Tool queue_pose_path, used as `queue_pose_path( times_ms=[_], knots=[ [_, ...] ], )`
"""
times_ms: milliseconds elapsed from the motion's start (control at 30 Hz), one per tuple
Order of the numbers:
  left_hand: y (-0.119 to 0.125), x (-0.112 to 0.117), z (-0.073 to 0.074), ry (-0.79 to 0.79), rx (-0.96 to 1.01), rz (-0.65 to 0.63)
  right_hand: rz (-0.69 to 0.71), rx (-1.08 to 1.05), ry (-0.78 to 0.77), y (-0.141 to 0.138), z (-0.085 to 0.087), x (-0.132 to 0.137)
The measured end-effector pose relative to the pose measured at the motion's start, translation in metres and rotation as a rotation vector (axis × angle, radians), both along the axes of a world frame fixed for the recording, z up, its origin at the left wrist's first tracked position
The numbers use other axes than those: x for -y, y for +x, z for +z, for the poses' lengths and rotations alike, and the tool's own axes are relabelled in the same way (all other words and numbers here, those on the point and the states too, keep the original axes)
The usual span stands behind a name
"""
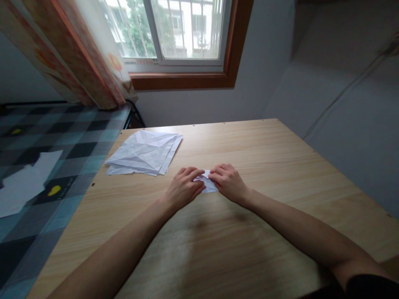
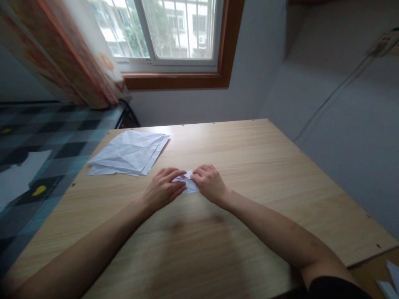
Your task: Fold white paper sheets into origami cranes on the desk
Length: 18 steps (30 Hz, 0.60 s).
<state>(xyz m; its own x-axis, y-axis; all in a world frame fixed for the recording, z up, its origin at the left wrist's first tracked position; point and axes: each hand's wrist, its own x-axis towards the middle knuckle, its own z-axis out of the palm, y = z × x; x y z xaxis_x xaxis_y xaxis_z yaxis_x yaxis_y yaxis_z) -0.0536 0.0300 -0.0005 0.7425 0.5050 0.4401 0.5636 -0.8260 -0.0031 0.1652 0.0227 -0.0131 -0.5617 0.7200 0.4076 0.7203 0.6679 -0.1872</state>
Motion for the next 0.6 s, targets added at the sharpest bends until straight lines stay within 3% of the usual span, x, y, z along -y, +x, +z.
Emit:
queue_pose_path(
  times_ms=[167, 367, 600],
  knots=[
    [0.002, -0.001, -0.001, -0.09, -0.018, -0.045, 0.016, -0.155, -0.122, 0.0, 0.0, 0.0],
    [0.003, 0.001, 0.001, -0.123, -0.007, -0.047, -0.198, -0.577, -0.372, -0.004, 0.003, -0.009],
    [0.004, 0.001, -0.002, -0.174, 0.057, -0.07, -0.31, -0.857, -0.832, 0.0, 0.008, -0.021]
  ],
)
